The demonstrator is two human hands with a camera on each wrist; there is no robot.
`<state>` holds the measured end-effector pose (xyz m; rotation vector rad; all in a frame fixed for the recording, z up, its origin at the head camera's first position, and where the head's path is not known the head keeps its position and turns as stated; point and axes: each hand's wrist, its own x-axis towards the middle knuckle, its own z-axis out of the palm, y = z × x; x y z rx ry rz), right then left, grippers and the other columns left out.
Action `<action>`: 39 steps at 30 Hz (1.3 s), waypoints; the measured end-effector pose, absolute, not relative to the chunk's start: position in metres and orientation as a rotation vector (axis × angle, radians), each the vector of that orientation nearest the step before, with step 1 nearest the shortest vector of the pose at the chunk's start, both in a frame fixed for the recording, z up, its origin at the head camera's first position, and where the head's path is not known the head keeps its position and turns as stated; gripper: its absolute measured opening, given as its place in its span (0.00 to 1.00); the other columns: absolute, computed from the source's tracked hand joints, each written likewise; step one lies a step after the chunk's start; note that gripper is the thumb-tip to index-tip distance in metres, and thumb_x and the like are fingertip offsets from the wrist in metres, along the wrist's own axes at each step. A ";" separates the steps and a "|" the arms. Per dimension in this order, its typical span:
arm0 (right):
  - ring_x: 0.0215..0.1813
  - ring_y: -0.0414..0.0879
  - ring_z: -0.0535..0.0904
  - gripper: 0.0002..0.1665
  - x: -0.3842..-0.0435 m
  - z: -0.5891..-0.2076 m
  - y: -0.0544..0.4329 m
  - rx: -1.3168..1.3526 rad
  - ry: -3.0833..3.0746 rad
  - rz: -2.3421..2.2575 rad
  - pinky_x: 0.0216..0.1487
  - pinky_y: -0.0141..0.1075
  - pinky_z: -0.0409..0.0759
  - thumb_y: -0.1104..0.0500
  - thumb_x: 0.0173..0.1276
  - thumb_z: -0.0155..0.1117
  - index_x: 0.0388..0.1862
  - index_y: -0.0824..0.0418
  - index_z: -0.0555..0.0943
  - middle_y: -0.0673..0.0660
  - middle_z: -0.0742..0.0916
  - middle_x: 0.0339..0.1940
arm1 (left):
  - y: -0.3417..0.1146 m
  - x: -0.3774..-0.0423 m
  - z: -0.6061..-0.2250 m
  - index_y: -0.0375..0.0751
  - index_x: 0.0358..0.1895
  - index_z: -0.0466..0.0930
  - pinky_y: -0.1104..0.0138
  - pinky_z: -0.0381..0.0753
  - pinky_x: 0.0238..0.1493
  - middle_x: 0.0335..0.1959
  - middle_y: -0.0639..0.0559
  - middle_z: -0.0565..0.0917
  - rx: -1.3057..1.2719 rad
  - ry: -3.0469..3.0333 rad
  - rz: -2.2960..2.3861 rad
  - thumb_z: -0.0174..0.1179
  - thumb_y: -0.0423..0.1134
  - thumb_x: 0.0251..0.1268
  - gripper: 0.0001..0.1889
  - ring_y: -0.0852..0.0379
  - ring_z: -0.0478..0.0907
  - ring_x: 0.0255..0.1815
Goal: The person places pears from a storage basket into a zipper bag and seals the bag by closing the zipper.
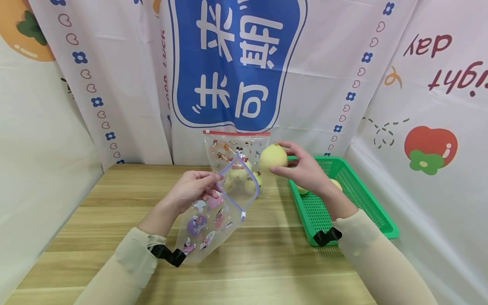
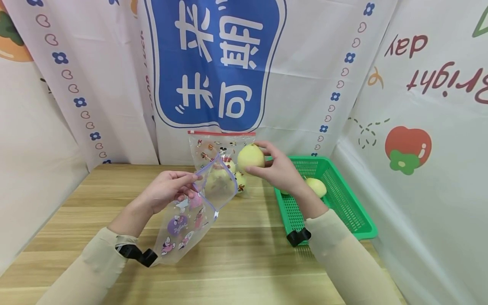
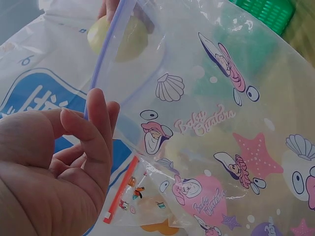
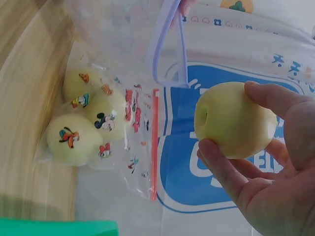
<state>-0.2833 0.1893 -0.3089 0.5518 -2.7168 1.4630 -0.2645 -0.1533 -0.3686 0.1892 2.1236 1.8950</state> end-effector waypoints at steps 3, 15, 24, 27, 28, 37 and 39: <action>0.63 0.63 0.86 0.46 -0.279 -0.307 0.182 0.632 -2.696 1.462 0.57 0.52 0.90 0.52 0.71 0.82 0.83 0.45 0.71 0.61 0.82 0.73 | -0.154 -0.264 -0.369 0.27 0.64 0.84 0.76 0.82 0.28 0.35 0.50 0.90 0.194 2.133 1.888 0.61 0.43 0.86 0.21 0.63 0.86 0.29; 0.65 0.61 0.87 0.47 -0.267 -0.309 0.160 0.779 -2.720 1.518 0.60 0.50 0.91 0.55 0.70 0.82 0.84 0.47 0.70 0.62 0.80 0.73 | -0.155 -0.264 -0.369 0.28 0.63 0.85 0.76 0.82 0.28 0.37 0.49 0.91 0.200 2.133 1.886 0.61 0.43 0.85 0.20 0.64 0.86 0.29; 0.63 0.59 0.87 0.47 -0.265 -0.319 0.137 0.861 -2.779 1.489 0.58 0.48 0.92 0.55 0.70 0.82 0.83 0.49 0.71 0.59 0.82 0.71 | -0.153 -0.265 -0.369 0.29 0.62 0.86 0.75 0.82 0.28 0.35 0.50 0.90 0.203 2.138 1.878 0.61 0.44 0.85 0.20 0.63 0.86 0.29; 0.64 0.59 0.87 0.46 -0.266 -0.322 0.131 0.887 -2.842 1.444 0.55 0.45 0.92 0.53 0.70 0.82 0.83 0.48 0.71 0.61 0.82 0.71 | -0.152 -0.265 -0.369 0.27 0.63 0.84 0.75 0.83 0.27 0.35 0.51 0.90 0.209 2.135 1.879 0.61 0.44 0.85 0.21 0.63 0.86 0.28; 0.63 0.59 0.88 0.45 -0.267 -0.323 0.128 0.898 -2.866 1.425 0.53 0.44 0.92 0.53 0.70 0.82 0.82 0.47 0.72 0.61 0.82 0.72 | -0.151 -0.265 -0.369 0.27 0.63 0.84 0.75 0.83 0.27 0.35 0.51 0.90 0.208 2.133 1.881 0.61 0.44 0.85 0.21 0.63 0.86 0.28; 0.49 0.51 0.86 0.44 -0.273 -0.332 0.111 0.991 -3.035 1.172 0.44 0.38 0.87 0.52 0.69 0.81 0.81 0.46 0.74 0.58 0.86 0.67 | -0.147 -0.259 -0.362 0.26 0.61 0.85 0.76 0.83 0.27 0.32 0.50 0.90 0.220 2.140 1.940 0.61 0.42 0.85 0.19 0.63 0.87 0.27; 0.48 0.50 0.86 0.42 -0.275 -0.334 0.108 1.005 -3.072 1.104 0.43 0.37 0.87 0.54 0.69 0.79 0.80 0.46 0.74 0.58 0.86 0.65 | -0.146 -0.258 -0.359 0.26 0.60 0.85 0.77 0.82 0.26 0.31 0.51 0.90 0.223 2.139 1.948 0.61 0.42 0.85 0.19 0.63 0.86 0.26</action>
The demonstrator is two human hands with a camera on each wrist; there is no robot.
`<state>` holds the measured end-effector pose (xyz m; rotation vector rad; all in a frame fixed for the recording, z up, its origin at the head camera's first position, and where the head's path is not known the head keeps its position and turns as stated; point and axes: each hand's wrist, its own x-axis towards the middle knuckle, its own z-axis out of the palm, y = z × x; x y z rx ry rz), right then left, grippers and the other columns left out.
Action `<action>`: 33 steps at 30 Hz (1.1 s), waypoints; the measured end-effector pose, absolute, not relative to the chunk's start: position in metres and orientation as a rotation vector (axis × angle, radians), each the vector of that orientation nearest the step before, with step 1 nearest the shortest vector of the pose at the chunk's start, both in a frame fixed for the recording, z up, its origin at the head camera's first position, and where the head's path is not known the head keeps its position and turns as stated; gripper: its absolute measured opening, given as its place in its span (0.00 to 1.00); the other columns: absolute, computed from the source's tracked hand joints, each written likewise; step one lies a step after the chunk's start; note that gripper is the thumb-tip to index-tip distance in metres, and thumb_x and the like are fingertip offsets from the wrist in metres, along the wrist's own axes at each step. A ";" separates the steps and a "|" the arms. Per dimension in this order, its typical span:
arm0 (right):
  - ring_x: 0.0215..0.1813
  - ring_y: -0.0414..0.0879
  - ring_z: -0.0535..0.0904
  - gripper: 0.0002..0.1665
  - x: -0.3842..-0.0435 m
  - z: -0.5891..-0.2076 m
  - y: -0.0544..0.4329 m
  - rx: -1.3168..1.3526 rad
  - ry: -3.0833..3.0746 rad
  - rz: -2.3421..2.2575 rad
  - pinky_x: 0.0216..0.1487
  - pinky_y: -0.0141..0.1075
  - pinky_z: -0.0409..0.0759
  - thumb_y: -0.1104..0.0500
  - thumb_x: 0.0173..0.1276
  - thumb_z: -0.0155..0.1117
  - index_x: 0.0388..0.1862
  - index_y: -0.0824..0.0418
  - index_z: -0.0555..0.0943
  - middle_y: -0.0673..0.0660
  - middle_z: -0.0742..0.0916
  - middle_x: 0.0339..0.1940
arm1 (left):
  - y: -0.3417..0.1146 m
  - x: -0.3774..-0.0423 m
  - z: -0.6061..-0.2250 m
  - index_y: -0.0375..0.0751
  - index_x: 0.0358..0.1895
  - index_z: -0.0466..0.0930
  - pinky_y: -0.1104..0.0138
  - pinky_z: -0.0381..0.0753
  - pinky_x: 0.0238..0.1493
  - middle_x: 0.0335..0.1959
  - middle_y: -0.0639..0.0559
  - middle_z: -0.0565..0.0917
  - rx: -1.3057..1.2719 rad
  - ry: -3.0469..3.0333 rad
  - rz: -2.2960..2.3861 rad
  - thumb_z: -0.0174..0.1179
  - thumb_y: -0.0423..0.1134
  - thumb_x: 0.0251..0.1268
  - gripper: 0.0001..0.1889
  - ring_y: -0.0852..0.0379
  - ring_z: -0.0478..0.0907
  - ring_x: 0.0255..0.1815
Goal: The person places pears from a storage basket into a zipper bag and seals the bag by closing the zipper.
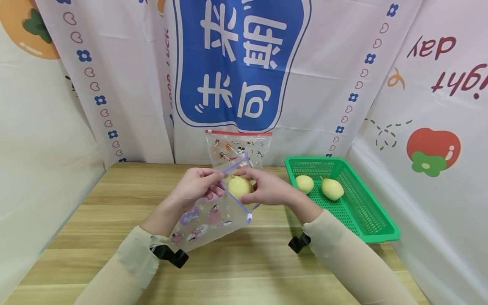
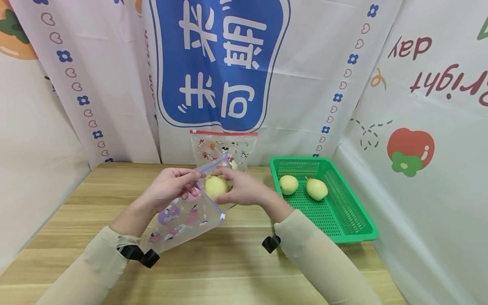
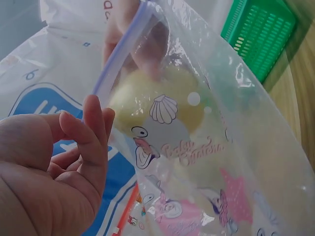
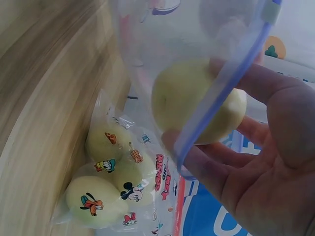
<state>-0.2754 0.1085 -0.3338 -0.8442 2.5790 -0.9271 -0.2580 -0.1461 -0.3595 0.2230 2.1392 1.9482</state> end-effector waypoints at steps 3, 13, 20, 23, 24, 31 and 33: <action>0.45 0.48 0.85 0.42 -0.280 -0.337 0.104 -0.874 2.582 -0.833 0.42 0.37 0.87 0.53 0.70 0.79 0.81 0.46 0.74 0.57 0.87 0.61 | -0.143 -0.256 -0.355 0.26 0.60 0.86 0.77 0.80 0.25 0.30 0.52 0.90 0.229 2.140 1.953 0.62 0.42 0.85 0.19 0.63 0.85 0.26; 0.53 0.47 0.89 0.45 -0.286 -0.347 0.083 -0.897 2.512 -0.773 0.55 0.39 0.88 0.51 0.66 0.83 0.79 0.61 0.75 0.61 0.90 0.64 | -0.128 -0.251 -0.348 0.23 0.62 0.85 0.77 0.78 0.24 0.29 0.54 0.90 0.301 2.071 2.012 0.61 0.36 0.83 0.18 0.64 0.84 0.25; 0.66 0.54 0.88 0.46 -0.288 -0.348 0.080 -0.901 2.455 -0.856 0.66 0.44 0.88 0.52 0.70 0.80 0.82 0.60 0.73 0.63 0.88 0.68 | -0.133 -0.252 -0.349 0.22 0.63 0.83 0.77 0.78 0.26 0.30 0.54 0.88 0.260 2.059 2.059 0.57 0.36 0.84 0.19 0.65 0.82 0.26; 0.67 0.55 0.88 0.43 -0.289 -0.349 0.082 -0.893 2.421 -0.938 0.67 0.45 0.88 0.53 0.71 0.79 0.81 0.59 0.74 0.63 0.89 0.68 | -0.135 -0.254 -0.349 0.20 0.63 0.81 0.77 0.78 0.27 0.30 0.54 0.87 0.233 2.052 2.089 0.57 0.35 0.84 0.19 0.65 0.82 0.26; 0.67 0.55 0.88 0.41 -0.289 -0.350 0.082 -0.891 2.412 -0.966 0.67 0.45 0.89 0.54 0.72 0.79 0.80 0.59 0.75 0.63 0.89 0.67 | -0.135 -0.254 -0.349 0.20 0.64 0.81 0.78 0.78 0.27 0.29 0.55 0.87 0.227 2.055 2.098 0.56 0.35 0.84 0.19 0.65 0.82 0.26; 0.67 0.53 0.87 0.23 -0.291 -0.345 0.085 -0.904 2.400 -1.107 0.72 0.44 0.86 0.62 0.80 0.69 0.71 0.63 0.83 0.60 0.91 0.62 | -0.140 -0.257 -0.348 0.18 0.63 0.79 0.78 0.78 0.25 0.26 0.57 0.85 0.168 2.091 2.163 0.56 0.36 0.86 0.20 0.67 0.81 0.24; 0.66 0.52 0.88 0.22 -0.291 -0.342 0.087 -0.903 2.415 -1.141 0.70 0.44 0.87 0.63 0.80 0.67 0.70 0.63 0.84 0.60 0.91 0.61 | -0.142 -0.258 -0.346 0.18 0.64 0.79 0.78 0.78 0.25 0.25 0.57 0.85 0.151 2.095 2.179 0.56 0.36 0.86 0.20 0.67 0.80 0.24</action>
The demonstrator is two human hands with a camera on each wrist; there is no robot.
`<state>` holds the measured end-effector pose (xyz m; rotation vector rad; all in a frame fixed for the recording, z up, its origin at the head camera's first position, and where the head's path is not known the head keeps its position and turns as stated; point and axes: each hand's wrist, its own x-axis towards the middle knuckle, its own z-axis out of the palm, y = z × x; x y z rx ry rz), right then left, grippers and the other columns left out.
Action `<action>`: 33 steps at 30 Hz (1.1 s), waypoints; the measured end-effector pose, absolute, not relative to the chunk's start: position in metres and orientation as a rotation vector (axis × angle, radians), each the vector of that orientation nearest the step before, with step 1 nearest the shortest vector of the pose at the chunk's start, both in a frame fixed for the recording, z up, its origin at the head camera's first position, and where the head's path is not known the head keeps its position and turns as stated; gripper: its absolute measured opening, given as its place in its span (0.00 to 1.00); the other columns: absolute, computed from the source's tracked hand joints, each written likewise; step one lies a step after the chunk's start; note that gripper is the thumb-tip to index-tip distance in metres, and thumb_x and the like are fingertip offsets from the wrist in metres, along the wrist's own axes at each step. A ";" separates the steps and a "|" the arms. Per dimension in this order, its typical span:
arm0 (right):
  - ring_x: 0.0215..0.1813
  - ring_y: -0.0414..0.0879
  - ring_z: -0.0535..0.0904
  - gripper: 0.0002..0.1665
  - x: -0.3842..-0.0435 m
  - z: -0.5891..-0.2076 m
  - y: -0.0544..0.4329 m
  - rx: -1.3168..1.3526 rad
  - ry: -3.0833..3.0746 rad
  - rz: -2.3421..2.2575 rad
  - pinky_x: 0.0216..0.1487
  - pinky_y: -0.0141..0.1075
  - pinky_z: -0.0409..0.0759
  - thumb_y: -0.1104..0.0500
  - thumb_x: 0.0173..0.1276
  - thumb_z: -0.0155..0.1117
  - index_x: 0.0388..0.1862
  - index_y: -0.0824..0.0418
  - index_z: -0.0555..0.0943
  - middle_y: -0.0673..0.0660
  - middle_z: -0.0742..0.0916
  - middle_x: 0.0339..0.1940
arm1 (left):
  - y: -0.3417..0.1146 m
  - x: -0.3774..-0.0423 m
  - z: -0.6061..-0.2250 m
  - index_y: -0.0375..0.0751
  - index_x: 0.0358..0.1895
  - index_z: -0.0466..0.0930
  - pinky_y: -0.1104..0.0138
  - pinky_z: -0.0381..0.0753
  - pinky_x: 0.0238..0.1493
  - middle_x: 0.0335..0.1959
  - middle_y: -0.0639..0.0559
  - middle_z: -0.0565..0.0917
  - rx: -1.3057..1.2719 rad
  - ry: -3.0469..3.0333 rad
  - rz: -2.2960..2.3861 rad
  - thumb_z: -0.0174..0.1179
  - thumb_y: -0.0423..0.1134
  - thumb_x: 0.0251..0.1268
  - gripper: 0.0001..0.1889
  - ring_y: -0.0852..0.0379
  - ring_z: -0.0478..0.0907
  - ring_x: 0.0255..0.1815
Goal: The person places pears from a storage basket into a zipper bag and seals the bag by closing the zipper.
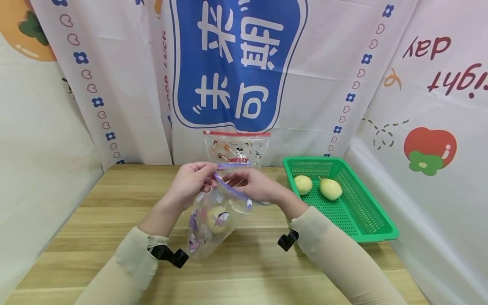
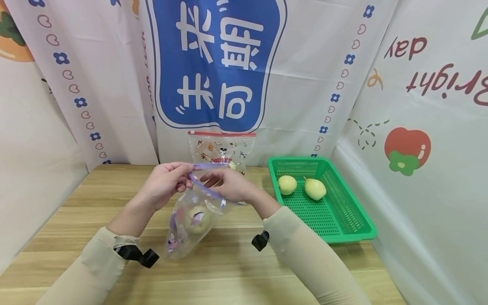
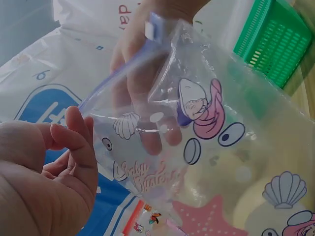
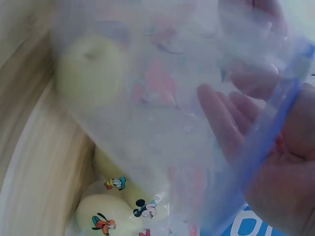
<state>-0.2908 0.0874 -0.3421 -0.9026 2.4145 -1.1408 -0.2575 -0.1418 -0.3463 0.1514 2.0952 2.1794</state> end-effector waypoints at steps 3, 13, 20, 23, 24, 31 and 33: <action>0.64 0.51 0.89 0.22 -0.290 -0.338 0.092 -0.874 2.439 -1.176 0.66 0.42 0.88 0.62 0.80 0.67 0.70 0.63 0.84 0.60 0.92 0.60 | -0.144 -0.257 -0.344 0.19 0.65 0.79 0.78 0.79 0.25 0.25 0.57 0.85 0.134 2.096 2.190 0.56 0.36 0.86 0.20 0.67 0.80 0.24; 0.55 0.50 0.90 0.24 -0.292 -0.337 0.114 -0.765 2.393 -1.301 0.55 0.41 0.93 0.58 0.79 0.71 0.70 0.60 0.84 0.61 0.92 0.60 | -0.147 -0.256 -0.344 0.23 0.66 0.80 0.78 0.80 0.25 0.26 0.56 0.85 0.096 2.076 2.169 0.57 0.39 0.86 0.21 0.67 0.80 0.24; 0.56 0.50 0.88 0.24 -0.296 -0.334 0.137 -0.801 2.414 -1.306 0.57 0.45 0.91 0.56 0.77 0.75 0.69 0.52 0.86 0.58 0.91 0.61 | -0.148 -0.256 -0.347 0.25 0.67 0.80 0.78 0.80 0.26 0.26 0.57 0.85 0.113 2.073 2.152 0.56 0.39 0.87 0.20 0.67 0.80 0.24; 0.58 0.50 0.87 0.24 -0.298 -0.333 0.148 -0.817 2.413 -1.319 0.55 0.46 0.90 0.54 0.77 0.75 0.69 0.50 0.85 0.58 0.91 0.62 | -0.149 -0.256 -0.348 0.25 0.67 0.80 0.78 0.80 0.26 0.27 0.57 0.85 0.120 2.069 2.143 0.56 0.39 0.87 0.20 0.67 0.80 0.24; 0.59 0.51 0.87 0.24 -0.298 -0.333 0.152 -0.813 2.410 -1.331 0.56 0.46 0.90 0.54 0.77 0.75 0.69 0.50 0.85 0.58 0.91 0.63 | -0.148 -0.256 -0.348 0.25 0.68 0.80 0.78 0.80 0.26 0.27 0.56 0.85 0.122 2.067 2.141 0.56 0.39 0.87 0.20 0.66 0.80 0.24; 0.64 0.54 0.85 0.25 -0.303 -0.332 0.177 -0.733 2.408 -1.437 0.58 0.40 0.90 0.54 0.78 0.75 0.71 0.53 0.84 0.59 0.88 0.67 | -0.149 -0.257 -0.350 0.25 0.66 0.80 0.78 0.79 0.25 0.27 0.56 0.85 0.126 2.062 2.159 0.56 0.38 0.86 0.19 0.66 0.80 0.24; 0.64 0.54 0.85 0.25 -0.304 -0.331 0.185 -0.695 2.434 -1.445 0.59 0.40 0.91 0.53 0.78 0.74 0.71 0.53 0.84 0.58 0.88 0.67 | -0.150 -0.256 -0.350 0.25 0.65 0.81 0.78 0.79 0.25 0.26 0.56 0.85 0.132 2.058 2.164 0.56 0.38 0.86 0.19 0.66 0.80 0.24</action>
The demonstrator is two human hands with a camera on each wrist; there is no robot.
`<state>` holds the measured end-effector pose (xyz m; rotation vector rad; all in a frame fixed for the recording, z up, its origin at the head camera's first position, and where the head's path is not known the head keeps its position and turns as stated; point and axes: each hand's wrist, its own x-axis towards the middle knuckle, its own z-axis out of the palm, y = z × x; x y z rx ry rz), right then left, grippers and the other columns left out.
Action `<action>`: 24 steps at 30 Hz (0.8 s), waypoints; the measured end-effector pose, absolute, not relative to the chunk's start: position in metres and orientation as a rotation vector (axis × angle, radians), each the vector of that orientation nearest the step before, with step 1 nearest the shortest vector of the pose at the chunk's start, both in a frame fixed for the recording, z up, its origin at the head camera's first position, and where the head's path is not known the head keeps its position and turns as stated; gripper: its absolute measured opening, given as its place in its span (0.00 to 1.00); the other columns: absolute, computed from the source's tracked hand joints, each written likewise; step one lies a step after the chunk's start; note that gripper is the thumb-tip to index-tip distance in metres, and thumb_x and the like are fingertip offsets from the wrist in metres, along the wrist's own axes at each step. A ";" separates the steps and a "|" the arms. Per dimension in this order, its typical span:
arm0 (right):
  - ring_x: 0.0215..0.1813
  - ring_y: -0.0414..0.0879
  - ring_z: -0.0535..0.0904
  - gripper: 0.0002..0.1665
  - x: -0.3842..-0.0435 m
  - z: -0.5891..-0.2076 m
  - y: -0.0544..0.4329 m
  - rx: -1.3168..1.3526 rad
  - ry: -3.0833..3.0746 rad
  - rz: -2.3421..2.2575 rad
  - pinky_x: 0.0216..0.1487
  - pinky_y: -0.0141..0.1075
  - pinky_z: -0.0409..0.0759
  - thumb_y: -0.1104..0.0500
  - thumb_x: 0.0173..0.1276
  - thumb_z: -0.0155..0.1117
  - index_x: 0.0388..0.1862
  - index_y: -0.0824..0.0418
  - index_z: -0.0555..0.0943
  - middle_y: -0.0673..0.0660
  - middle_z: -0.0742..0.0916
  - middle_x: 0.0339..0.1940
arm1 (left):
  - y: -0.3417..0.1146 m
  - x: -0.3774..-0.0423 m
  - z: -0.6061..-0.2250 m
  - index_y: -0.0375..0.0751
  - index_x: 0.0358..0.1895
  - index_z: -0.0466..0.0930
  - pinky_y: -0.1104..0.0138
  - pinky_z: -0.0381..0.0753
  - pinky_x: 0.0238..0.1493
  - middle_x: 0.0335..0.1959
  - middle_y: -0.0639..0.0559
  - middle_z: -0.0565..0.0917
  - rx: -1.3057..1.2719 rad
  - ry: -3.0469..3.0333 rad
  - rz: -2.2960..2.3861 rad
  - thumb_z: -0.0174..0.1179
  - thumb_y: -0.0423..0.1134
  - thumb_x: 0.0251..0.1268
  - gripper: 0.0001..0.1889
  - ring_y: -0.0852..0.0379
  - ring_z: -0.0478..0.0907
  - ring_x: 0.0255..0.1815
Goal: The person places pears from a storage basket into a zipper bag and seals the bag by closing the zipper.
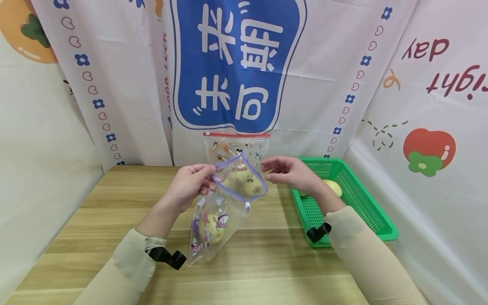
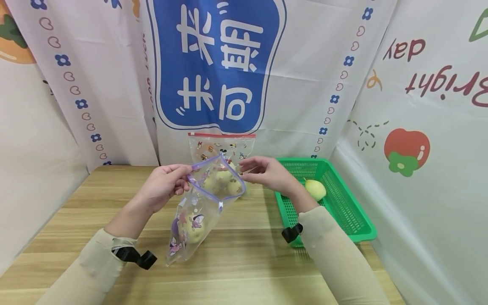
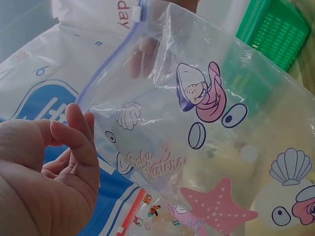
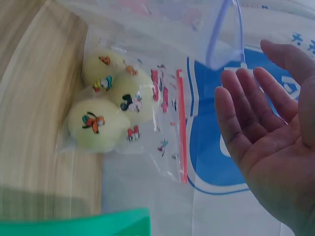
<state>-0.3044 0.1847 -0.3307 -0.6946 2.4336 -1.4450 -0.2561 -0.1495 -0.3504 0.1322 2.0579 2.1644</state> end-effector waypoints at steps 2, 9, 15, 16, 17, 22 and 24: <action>0.65 0.54 0.85 0.25 -0.307 -0.330 0.192 -0.657 2.469 -1.441 0.59 0.40 0.91 0.53 0.79 0.74 0.71 0.53 0.83 0.58 0.88 0.67 | -0.150 -0.255 -0.351 0.24 0.65 0.81 0.78 0.79 0.24 0.26 0.56 0.85 0.134 2.052 2.171 0.57 0.38 0.86 0.19 0.66 0.80 0.23; 0.69 0.56 0.83 0.30 -0.322 -0.332 0.221 -0.536 2.549 -1.396 0.72 0.58 0.84 0.49 0.78 0.75 0.74 0.52 0.81 0.57 0.85 0.73 | -0.154 -0.255 -0.353 0.23 0.67 0.80 0.78 0.78 0.24 0.25 0.57 0.85 0.129 2.055 2.169 0.57 0.39 0.87 0.21 0.67 0.80 0.23; 0.75 0.58 0.80 0.33 -0.333 -0.337 0.244 -0.491 2.592 -1.329 0.76 0.61 0.80 0.48 0.78 0.74 0.78 0.51 0.78 0.59 0.81 0.78 | -0.157 -0.254 -0.353 0.22 0.67 0.79 0.78 0.78 0.25 0.26 0.57 0.85 0.138 2.047 2.170 0.57 0.39 0.87 0.21 0.66 0.80 0.23; 0.75 0.58 0.80 0.34 -0.335 -0.338 0.247 -0.483 2.603 -1.317 0.76 0.60 0.81 0.48 0.78 0.74 0.79 0.51 0.77 0.59 0.81 0.78 | -0.158 -0.254 -0.353 0.22 0.67 0.79 0.78 0.78 0.25 0.26 0.57 0.85 0.140 2.047 2.170 0.56 0.39 0.87 0.21 0.67 0.80 0.23; 0.76 0.59 0.79 0.34 -0.337 -0.339 0.251 -0.475 2.613 -1.311 0.76 0.60 0.81 0.48 0.78 0.75 0.79 0.51 0.77 0.60 0.81 0.79 | -0.158 -0.254 -0.353 0.22 0.67 0.79 0.78 0.78 0.25 0.26 0.57 0.85 0.137 2.045 2.171 0.56 0.39 0.87 0.21 0.66 0.80 0.23; 0.77 0.63 0.78 0.37 -0.348 -0.349 0.272 -0.437 2.651 -1.274 0.76 0.62 0.80 0.48 0.78 0.75 0.80 0.54 0.76 0.64 0.79 0.80 | -0.159 -0.253 -0.352 0.23 0.67 0.79 0.78 0.78 0.25 0.26 0.57 0.85 0.127 2.042 2.175 0.56 0.39 0.87 0.21 0.66 0.80 0.24; 0.79 0.65 0.77 0.38 -0.351 -0.354 0.281 -0.424 2.663 -1.251 0.77 0.63 0.78 0.48 0.78 0.74 0.81 0.56 0.74 0.66 0.78 0.81 | -0.160 -0.253 -0.352 0.22 0.67 0.78 0.78 0.78 0.25 0.26 0.56 0.85 0.126 2.040 2.174 0.56 0.39 0.87 0.21 0.66 0.80 0.24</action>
